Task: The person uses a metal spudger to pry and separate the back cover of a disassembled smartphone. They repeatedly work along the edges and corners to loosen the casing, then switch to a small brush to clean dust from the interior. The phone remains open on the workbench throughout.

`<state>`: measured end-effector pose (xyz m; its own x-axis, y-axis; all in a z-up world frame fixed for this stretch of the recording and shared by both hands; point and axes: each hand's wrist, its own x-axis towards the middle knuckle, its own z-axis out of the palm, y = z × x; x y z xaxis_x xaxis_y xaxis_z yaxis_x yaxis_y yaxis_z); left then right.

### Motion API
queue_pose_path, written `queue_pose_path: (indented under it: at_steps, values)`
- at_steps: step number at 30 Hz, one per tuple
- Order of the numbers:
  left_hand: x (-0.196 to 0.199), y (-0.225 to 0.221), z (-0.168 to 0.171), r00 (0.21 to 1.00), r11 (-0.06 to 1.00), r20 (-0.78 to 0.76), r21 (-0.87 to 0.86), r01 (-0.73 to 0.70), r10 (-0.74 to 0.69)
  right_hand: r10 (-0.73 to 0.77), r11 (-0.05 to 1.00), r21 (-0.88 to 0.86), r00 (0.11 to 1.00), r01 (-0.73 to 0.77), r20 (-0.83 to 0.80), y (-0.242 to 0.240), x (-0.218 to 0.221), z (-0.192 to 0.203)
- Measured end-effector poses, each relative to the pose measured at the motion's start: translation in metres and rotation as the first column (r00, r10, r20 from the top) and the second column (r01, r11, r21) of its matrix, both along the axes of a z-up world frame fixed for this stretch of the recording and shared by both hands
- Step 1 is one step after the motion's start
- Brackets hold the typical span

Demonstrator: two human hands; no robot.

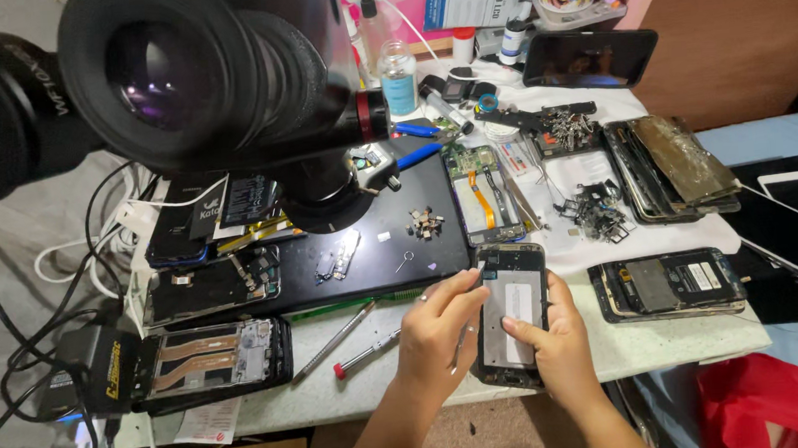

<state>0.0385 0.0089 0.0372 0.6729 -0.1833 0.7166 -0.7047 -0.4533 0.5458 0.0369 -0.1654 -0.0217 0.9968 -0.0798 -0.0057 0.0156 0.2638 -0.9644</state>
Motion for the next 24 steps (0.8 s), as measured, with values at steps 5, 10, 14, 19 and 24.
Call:
queue_pose_path:
  at_steps: [5, 10, 14, 19, 24]
  values:
    - [0.005, -0.005, 0.0, 0.999, 0.998, 0.033, 0.06, 0.001, -0.003, 0.02, 1.0, -0.002, 1.0, -0.02, 0.005, -0.002, -0.002, 0.0]
    - [0.008, -0.01, -0.002, 0.996, 0.994, 0.077, 0.105, -0.041, 0.033, 0.041, 0.999, -0.02, 0.999, -0.041, -0.028, -0.003, -0.003, 0.002]
    - [0.009, -0.013, -0.001, 0.996, 0.996, 0.083, 0.078, -0.038, 0.031, 0.04, 0.999, -0.018, 0.999, -0.04, 0.013, -0.004, -0.004, 0.0]
    - [0.009, -0.012, 0.002, 0.993, 0.993, 0.113, 0.101, -0.057, 0.045, 0.05, 0.999, -0.019, 0.998, -0.049, 0.031, -0.006, -0.004, -0.002]
    - [0.011, -0.012, 0.0, 0.986, 0.978, 0.162, 0.196, -0.074, 0.042, 0.051, 0.999, -0.006, 0.999, -0.051, 0.007, -0.006, -0.004, 0.0]
